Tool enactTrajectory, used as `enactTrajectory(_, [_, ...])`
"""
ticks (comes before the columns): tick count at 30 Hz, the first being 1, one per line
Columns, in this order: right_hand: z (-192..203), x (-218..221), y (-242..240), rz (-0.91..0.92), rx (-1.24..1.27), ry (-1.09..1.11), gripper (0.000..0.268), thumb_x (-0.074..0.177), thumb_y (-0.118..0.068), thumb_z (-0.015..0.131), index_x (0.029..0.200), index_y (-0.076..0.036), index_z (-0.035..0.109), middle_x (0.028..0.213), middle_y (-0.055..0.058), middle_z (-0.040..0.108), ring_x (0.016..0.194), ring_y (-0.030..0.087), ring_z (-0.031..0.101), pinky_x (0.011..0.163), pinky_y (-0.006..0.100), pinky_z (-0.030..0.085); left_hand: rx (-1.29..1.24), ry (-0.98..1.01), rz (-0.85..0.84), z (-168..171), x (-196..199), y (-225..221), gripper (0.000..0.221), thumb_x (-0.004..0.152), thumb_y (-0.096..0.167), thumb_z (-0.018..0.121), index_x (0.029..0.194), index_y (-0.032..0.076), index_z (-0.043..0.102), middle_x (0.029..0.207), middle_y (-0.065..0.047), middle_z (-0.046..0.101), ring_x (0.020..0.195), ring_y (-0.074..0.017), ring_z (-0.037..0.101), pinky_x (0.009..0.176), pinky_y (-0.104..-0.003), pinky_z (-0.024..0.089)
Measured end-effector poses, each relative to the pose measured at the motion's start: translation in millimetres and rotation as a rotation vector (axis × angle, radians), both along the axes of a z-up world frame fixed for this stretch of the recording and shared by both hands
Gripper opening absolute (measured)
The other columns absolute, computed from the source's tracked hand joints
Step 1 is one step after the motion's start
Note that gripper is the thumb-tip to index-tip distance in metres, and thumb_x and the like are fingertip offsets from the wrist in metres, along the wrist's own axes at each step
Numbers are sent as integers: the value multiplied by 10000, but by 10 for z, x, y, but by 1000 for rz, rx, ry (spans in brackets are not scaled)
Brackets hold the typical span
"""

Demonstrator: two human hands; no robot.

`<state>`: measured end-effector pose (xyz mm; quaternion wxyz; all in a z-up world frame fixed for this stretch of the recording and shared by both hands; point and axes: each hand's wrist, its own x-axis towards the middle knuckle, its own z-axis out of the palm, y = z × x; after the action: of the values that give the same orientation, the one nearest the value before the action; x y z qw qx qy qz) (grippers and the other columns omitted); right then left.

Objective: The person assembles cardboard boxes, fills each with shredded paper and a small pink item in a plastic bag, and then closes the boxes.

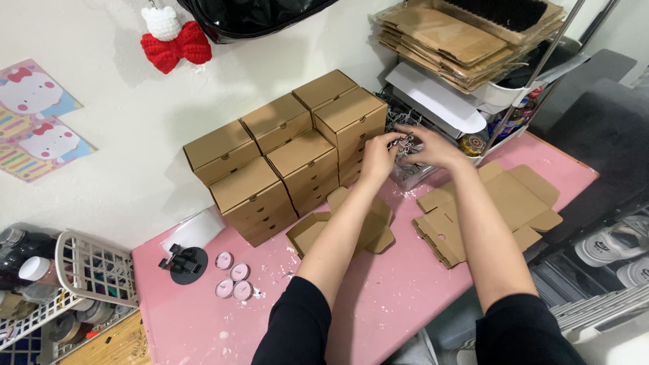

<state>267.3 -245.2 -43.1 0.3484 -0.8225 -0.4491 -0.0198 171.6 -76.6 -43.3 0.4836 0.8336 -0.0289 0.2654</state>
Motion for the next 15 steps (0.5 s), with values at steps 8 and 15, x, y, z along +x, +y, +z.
enactTrajectory(8, [-966, 984, 119, -391, -402, 17, 294, 745, -88, 824, 1037, -104, 805, 1037, 214, 758, 961, 362, 733, 907, 437, 578, -102, -95, -67, 668, -709, 220, 385, 861, -61, 660, 1161, 153, 772, 1123, -115, 778, 942, -221, 764, 832, -322, 574])
enactTrajectory(15, [-902, 980, -67, -535, -403, 5, 421, 786, -68, 804, 1197, -151, 774, 1225, 261, 683, 1137, 396, 658, 1018, 442, 527, -77, -129, -91, 1167, -1597, 822, 398, 892, -72, 630, 1189, 152, 771, 1121, -66, 802, 969, -147, 758, 880, -280, 582])
